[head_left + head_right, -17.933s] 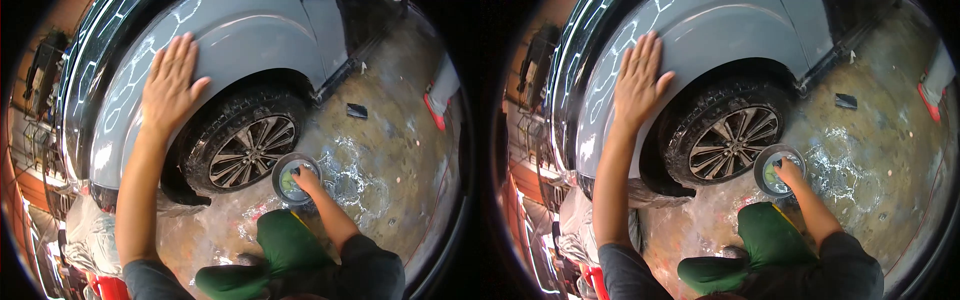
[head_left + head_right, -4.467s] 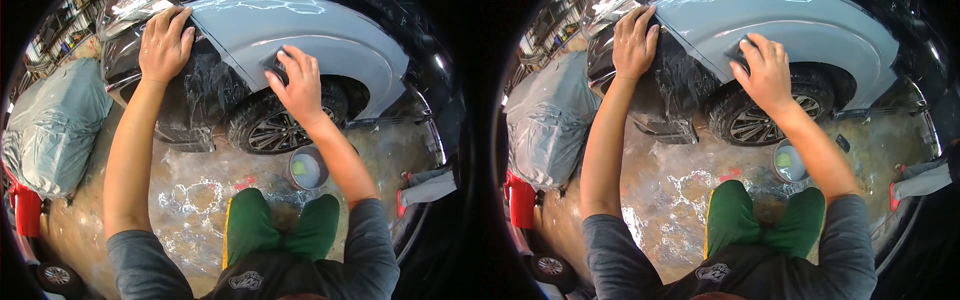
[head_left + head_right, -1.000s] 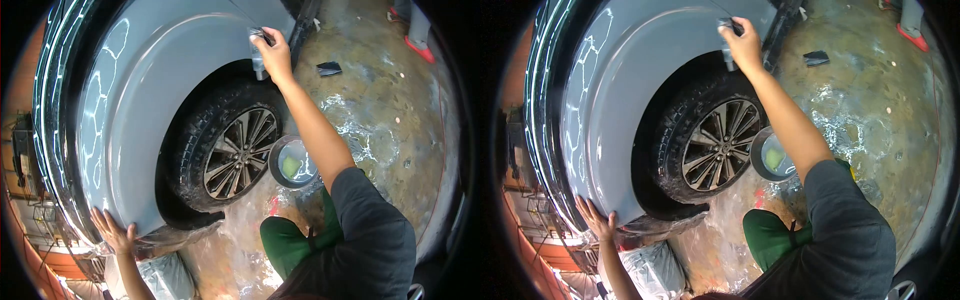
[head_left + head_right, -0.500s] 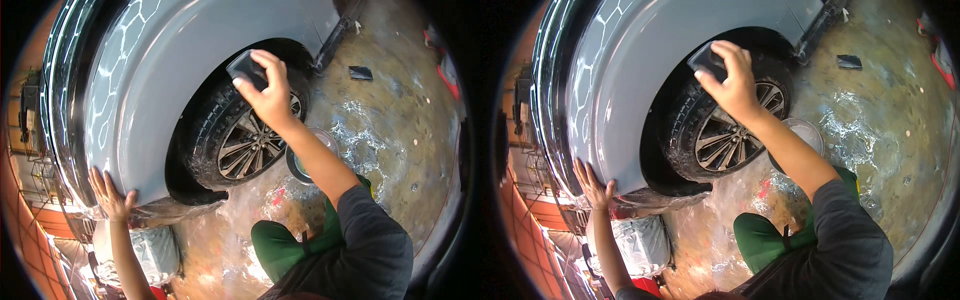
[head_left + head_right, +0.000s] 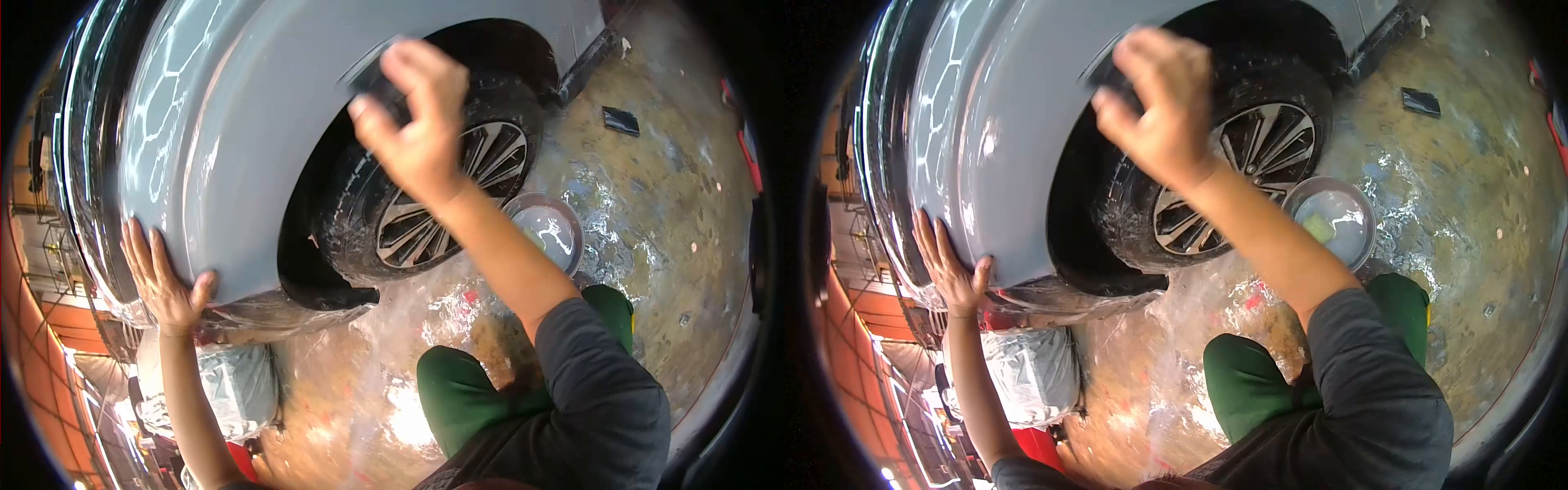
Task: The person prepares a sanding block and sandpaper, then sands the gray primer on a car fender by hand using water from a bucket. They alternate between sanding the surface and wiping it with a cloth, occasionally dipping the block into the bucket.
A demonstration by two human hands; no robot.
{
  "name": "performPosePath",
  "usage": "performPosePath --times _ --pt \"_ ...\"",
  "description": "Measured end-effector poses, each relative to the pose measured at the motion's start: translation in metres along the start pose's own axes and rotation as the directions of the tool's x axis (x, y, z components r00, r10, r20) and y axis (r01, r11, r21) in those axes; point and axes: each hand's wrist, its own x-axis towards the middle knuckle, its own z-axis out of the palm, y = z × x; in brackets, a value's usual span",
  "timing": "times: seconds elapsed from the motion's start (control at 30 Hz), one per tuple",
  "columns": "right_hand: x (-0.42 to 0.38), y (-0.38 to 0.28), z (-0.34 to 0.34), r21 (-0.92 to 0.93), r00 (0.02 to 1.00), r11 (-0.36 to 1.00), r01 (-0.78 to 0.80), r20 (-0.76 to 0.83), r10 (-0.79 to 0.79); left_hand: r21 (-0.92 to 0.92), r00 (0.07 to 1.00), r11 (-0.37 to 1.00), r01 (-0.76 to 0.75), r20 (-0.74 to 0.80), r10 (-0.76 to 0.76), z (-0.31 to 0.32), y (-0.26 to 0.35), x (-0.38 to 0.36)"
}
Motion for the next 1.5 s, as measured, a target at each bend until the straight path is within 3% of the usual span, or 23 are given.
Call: performPosePath --times 0.07,0.27,0.33,0.4,0.5,0.53,0.6,0.7,0.77,0.8,0.83,0.87,0.93,0.97,1.07,1.1,1.23,1.33,1.37,1.4,1.43,1.47,1.5 --pt "-0.034 -0.039 0.014 0.102 0.996 0.995 -0.02 0.093 0.01 -0.006 1.0 1.0 -0.006 -0.01 0.006 0.0 0.0 -0.001" --pt "-0.076 -0.082 0.023 0.19 0.913 0.967 0.172 0.338 -0.229 -0.038 0.997 0.999 0.028 -0.07 -0.031 -0.001 0.002 0.001" --pt "-0.054 -0.065 0.022 0.204 0.92 0.967 0.156 0.326 -0.217 -0.063 0.994 0.998 0.003 -0.108 -0.01 0.001 0.0 0.0" --pt "-0.04 -0.048 0.029 0.091 0.971 0.981 0.173 0.149 -0.186 -0.091 0.993 0.995 0.03 -0.109 -0.04 -0.003 0.003 0.0" --pt "-0.076 -0.08 0.04 0.094 0.964 0.974 0.206 0.151 -0.218 -0.038 0.997 0.999 0.038 -0.07 -0.04 -0.003 0.003 -0.004" --pt "-0.095 -0.102 0.035 0.156 0.931 0.971 0.181 0.291 -0.22 0.001 0.998 0.998 0.068 -0.016 -0.068 -0.007 0.003 -0.006" --pt "-0.138 -0.135 0.04 0.22 0.844 0.933 0.284 0.404 -0.352 0.033 0.995 0.995 0.095 0.023 -0.096 -0.01 0.001 -0.007" --pt "-0.135 -0.129 0.035 0.243 0.782 0.91 0.336 0.466 -0.413 0.009 0.995 0.995 0.095 -0.02 -0.095 -0.003 -0.001 -0.009" --pt "-0.111 -0.117 0.034 0.148 0.834 0.951 0.272 0.456 -0.31 0.015 0.996 0.997 0.077 -0.041 -0.077 0.0 -0.003 -0.008" --pt "-0.107 -0.109 0.041 0.122 0.896 0.941 0.314 0.289 -0.337 0.02 0.996 0.997 0.068 -0.052 -0.067 0.0 -0.003 -0.008" --pt "-0.115 -0.116 0.04 0.111 0.902 0.951 0.29 0.302 -0.31 0.031 0.996 0.996 0.083 -0.023 -0.082 -0.002 -0.002 -0.008" --pt "-0.128 -0.129 0.036 0.144 0.854 0.958 0.246 0.436 -0.285 0.042 0.995 0.994 0.096 0.006 -0.096 -0.005 0.0 -0.007" --pt "-0.148 -0.138 0.037 0.315 0.735 0.872 0.375 0.472 -0.487 0.057 0.993 0.992 0.111 0.037 -0.114 -0.007 0.001 -0.007" --pt "-0.151 -0.133 0.038 0.34 0.724 0.862 0.377 0.472 -0.503 0.059 0.992 0.992 0.114 0.039 -0.116 -0.007 0.001 -0.007" --pt "-0.108 -0.129 0.029 0.132 0.766 0.95 0.284 0.565 -0.308 0.049 0.996 0.995 0.083 -0.028 -0.081 0.004 -0.004 -0.009" --pt "-0.121 -0.112 0.047 0.179 0.916 0.95 0.255 0.271 -0.297 0.047 0.996 0.997 0.069 -0.063 -0.066 0.007 -0.006 -0.01" --pt "-0.153 -0.14 0.041 0.304 0.765 0.89 0.339 0.461 -0.449 0.028 0.996 0.995 0.094 -0.01 -0.093 -0.002 -0.001 -0.008" --pt "-0.118 -0.12 0.033 0.229 0.784 0.92 0.318 0.483 -0.391 0.068 0.994 0.992 0.107 0.028 -0.109 -0.005 0.0 -0.008" --pt "-0.077 -0.11 0.021 0.08 0.569 0.983 0.166 0.806 -0.162 0.074 0.992 0.99 0.118 0.04 -0.121 -0.005 0.002 -0.009" --pt "-0.083 -0.082 0.036 0.18 0.913 0.944 0.275 0.259 -0.315 0.084 0.99 0.988 0.13 0.048 -0.135 -0.007 0.003 -0.009" --pt "-0.086 -0.081 0.038 0.157 0.946 0.962 0.226 0.199 -0.254 0.09 0.983 0.984 0.157 0.081 -0.164 -0.01 0.004 -0.008" --pt "-0.087 -0.082 0.042 0.137 0.972 0.975 0.176 0.134 -0.194 0.038 0.993 0.993 0.113 0.01 -0.114 -0.008 0.004 -0.006" --pt "-0.078 -0.101 0.029 0.101 0.83 0.989 0.109 0.538 -0.147 -0.013 0.996 0.998 0.061 -0.063 -0.062 -0.005 0.005 -0.003"
